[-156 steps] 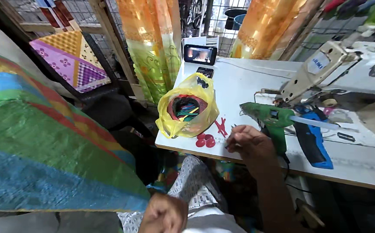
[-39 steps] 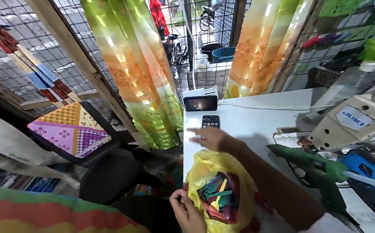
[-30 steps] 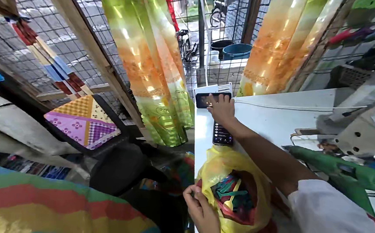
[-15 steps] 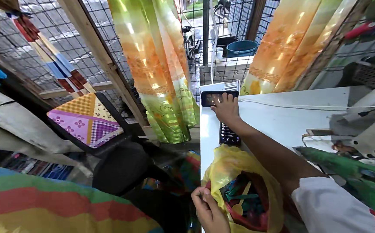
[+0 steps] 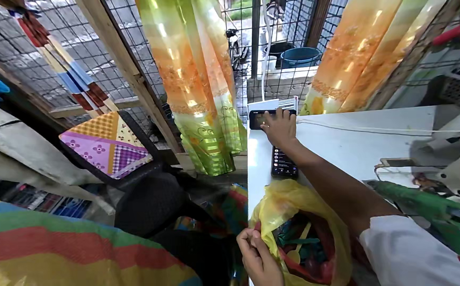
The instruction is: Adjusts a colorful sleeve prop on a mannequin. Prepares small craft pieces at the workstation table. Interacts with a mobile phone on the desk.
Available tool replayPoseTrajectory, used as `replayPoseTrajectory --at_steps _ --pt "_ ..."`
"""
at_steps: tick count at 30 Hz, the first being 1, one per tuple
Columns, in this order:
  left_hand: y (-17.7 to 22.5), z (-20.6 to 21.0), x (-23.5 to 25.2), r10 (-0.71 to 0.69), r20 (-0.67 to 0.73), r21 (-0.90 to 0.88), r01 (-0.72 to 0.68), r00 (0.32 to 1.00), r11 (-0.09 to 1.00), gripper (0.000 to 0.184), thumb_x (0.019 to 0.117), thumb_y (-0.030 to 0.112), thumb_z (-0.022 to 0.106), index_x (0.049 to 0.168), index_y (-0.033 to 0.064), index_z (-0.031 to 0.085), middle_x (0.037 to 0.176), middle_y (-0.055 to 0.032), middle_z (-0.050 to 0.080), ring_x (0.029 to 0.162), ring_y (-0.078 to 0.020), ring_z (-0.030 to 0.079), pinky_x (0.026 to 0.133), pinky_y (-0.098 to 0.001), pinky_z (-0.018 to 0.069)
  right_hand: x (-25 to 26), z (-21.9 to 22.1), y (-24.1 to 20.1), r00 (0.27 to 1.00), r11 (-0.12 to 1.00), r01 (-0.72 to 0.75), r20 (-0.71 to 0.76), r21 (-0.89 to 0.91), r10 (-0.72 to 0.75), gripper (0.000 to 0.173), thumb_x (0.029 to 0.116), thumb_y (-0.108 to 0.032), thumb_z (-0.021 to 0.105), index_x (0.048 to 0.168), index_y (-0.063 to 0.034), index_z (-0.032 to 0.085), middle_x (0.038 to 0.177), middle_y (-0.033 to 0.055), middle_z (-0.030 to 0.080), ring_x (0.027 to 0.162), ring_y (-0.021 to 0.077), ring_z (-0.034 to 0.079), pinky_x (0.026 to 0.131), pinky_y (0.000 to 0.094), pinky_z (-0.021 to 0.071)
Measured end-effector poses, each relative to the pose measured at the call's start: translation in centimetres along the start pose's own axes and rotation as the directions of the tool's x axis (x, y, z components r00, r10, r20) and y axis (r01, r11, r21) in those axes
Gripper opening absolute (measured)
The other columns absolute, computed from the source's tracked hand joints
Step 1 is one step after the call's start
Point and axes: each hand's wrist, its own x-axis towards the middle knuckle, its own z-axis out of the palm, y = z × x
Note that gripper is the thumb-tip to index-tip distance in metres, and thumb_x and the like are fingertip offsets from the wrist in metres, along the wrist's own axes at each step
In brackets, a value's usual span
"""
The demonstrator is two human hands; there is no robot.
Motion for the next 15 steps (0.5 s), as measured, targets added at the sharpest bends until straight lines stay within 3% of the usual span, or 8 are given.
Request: replayPoseTrajectory --at_steps 15 --pt "0.1 0.1 0.0 0.005 -0.004 0.021 -0.005 1.0 1.0 0.015 0.1047 0.008 0.041 0.109 -0.0001 0.053 0.068 0.0034 0.051 0.054 0.0033 0.051 0.052 -0.0135 0.0468 -1.4 0.7 0.3 0.996 1.0 0.003 0.091 -0.006 -0.003 0.049 0.1051 -0.037 0.056 0.142 -0.0049 0.059 0.139 0.0355 0.05 0.127 0.0549 0.048 0.098 0.0681 0.0389"
